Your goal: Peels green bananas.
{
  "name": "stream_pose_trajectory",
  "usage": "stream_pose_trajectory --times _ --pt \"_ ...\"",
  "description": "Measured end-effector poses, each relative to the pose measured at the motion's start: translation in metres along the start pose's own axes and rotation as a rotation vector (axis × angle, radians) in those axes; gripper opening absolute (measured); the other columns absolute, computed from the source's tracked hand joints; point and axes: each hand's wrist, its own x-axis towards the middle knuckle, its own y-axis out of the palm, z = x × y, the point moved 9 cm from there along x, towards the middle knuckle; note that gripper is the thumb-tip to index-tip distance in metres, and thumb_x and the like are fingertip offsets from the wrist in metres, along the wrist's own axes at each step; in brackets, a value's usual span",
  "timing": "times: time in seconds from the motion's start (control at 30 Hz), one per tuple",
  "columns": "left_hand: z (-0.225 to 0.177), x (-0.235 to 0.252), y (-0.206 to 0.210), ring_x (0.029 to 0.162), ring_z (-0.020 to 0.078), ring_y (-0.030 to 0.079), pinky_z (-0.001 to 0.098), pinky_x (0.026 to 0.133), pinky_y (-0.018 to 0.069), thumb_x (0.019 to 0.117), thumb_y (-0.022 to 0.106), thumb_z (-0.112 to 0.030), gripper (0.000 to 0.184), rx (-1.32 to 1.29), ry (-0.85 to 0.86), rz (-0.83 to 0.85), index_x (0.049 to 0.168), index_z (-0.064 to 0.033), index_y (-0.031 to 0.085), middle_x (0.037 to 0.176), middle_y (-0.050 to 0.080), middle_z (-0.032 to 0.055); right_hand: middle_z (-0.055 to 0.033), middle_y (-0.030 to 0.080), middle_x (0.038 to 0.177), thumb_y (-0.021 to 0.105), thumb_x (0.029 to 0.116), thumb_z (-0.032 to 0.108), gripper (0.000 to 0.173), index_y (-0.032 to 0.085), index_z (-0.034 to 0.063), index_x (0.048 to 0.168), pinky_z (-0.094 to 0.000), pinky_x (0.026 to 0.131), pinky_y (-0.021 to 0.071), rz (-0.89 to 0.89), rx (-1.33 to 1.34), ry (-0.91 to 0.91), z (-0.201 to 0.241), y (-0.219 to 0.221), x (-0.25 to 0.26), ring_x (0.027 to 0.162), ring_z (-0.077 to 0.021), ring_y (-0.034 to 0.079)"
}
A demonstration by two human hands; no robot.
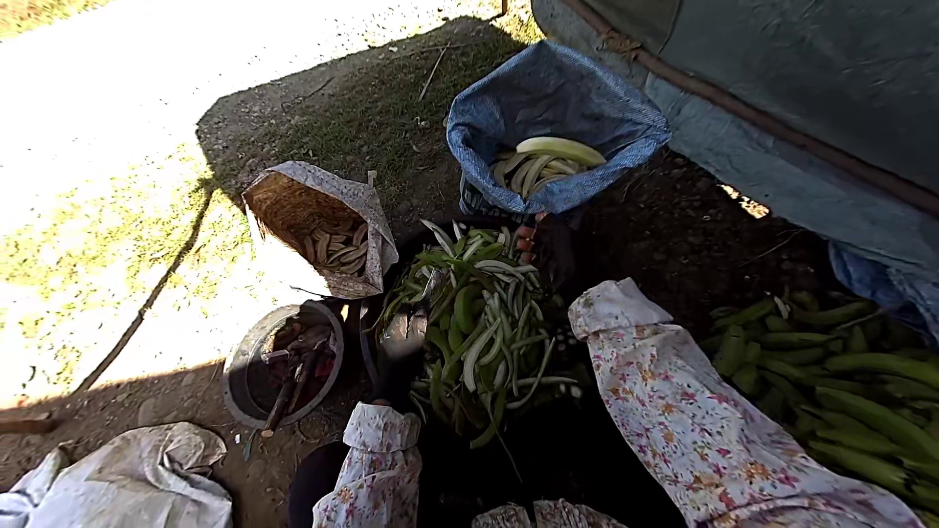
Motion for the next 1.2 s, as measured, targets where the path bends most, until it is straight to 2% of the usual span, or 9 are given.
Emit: stream_pose_trajectory --times 0.07,0.13,0.27,0.43,0.57,0.63,0.7,0.83,1.2 --pt "0.011 -0.002 -0.005 0.097 0.0147 0.067 0.0375 0.090 0.0551 0.1071 0.048 -0.030 0.036 -0.135 -0.024 -0.006 0.124 -0.0044 0.068 0.108 0.071 0.0110 -0.0123 0.065 0.116 0.045 0.1092 0.039 0.047 0.045 0.0095 0.146 -0.0364 0.074 0.0544 0.069 -0.566 0.036 -0.041 0.031 -0.007 0.087 -0.0201 0.065" --pt "0.015 -0.009 -0.004 0.086 0.0121 0.065 0.0322 0.081 0.0561 0.1071 0.047 -0.024 0.035 -0.257 -0.102 0.010 0.125 0.0006 0.064 0.102 0.068 0.0111 -0.0243 0.064 0.126 0.051 0.1058 0.039 0.056 0.046 0.0019 0.147 -0.0542 0.098 0.0506 0.144 -0.986 0.098 -0.077 0.067 -0.016 0.113 -0.0370 0.064" --pt "0.016 -0.026 0.014 0.073 0.0173 0.064 0.0380 0.069 0.0569 0.1079 0.045 -0.032 0.041 -0.291 -0.288 0.107 0.134 -0.0037 0.059 0.093 0.066 0.0105 -0.0239 0.053 0.145 0.059 0.0955 0.048 0.081 0.032 0.0013 0.156 -0.0568 0.107 0.0463 0.136 -1.282 0.179 -0.128 0.099 -0.010 0.130 -0.0376 0.057" --pt "0.020 -0.029 0.024 0.080 0.0197 0.067 0.0404 0.074 0.0580 0.1069 0.050 -0.034 0.043 -0.248 -0.320 0.166 0.139 -0.0063 0.056 0.100 0.068 0.0126 -0.0232 0.056 0.142 0.062 0.0993 0.039 0.070 0.036 0.0017 0.153 -0.0539 0.109 0.0450 0.102 -1.046 0.288 -0.130 0.074 -0.011 0.131 -0.0356 0.056" --pt "0.002 -0.026 0.031 0.095 0.0180 0.065 0.0394 0.085 0.0543 0.1053 0.052 -0.028 0.038 -0.308 -0.198 0.204 0.133 -0.0031 0.061 0.112 0.068 0.0130 -0.0150 0.062 0.117 0.049 0.1054 0.017 0.044 0.042 0.0055 0.148 -0.0372 0.074 0.0558 0.133 -0.272 0.236 -0.121 0.021 -0.032 0.092 -0.0219 0.064" --pt "-0.016 -0.026 0.041 0.102 0.0107 0.063 0.0316 0.090 0.0525 0.1045 0.049 -0.027 0.039 -0.399 -0.103 0.277 0.135 -0.0045 0.059 0.119 0.066 0.0079 -0.0113 0.068 0.100 0.035 0.1105 0.025 0.032 0.052 0.0079 0.132 -0.0346 0.064 0.0584 0.140 0.140 0.225 -0.112 0.004 -0.043 0.079 -0.0200 0.068" --pt "-0.035 -0.030 0.057 0.116 0.0128 0.061 0.0353 0.100 0.0499 0.1055 0.045 -0.030 0.043 -0.342 -0.035 0.370 0.138 -0.0064 0.059 0.130 0.065 0.0091 -0.0090 0.065 0.080 0.030 0.1122 0.033 0.039 0.056 0.0044 0.115 -0.0327 0.059 0.0585 0.095 0.302 0.174 -0.107 -0.009 -0.046 0.066 -0.0179 0.065" --pt "-0.057 -0.046 0.098 0.131 0.0287 0.056 0.0534 0.109 0.0438 0.1064 0.042 -0.042 0.053 -0.107 0.004 0.575 0.149 -0.0111 0.052 0.145 0.056 0.0158 -0.0065 0.061 0.075 0.032 0.1122 0.035 0.041 0.058 0.0037 0.109 -0.0295 0.056 0.0562 0.026 0.234 0.171 -0.099 -0.022 -0.058 0.061 -0.0141 0.062" --pt "-0.082 -0.053 0.101 0.122 0.0332 0.059 0.0584 0.100 0.0460 0.1043 0.045 -0.047 0.054 0.056 0.194 0.666 0.142 -0.0118 0.058 0.135 0.060 0.0173 -0.0084 0.063 0.079 0.030 0.1125 0.037 0.043 0.056 0.0036 0.114 -0.0288 0.056 0.0560 0.066 0.198 0.173 -0.091 -0.024 -0.059 0.062 -0.0155 0.063"
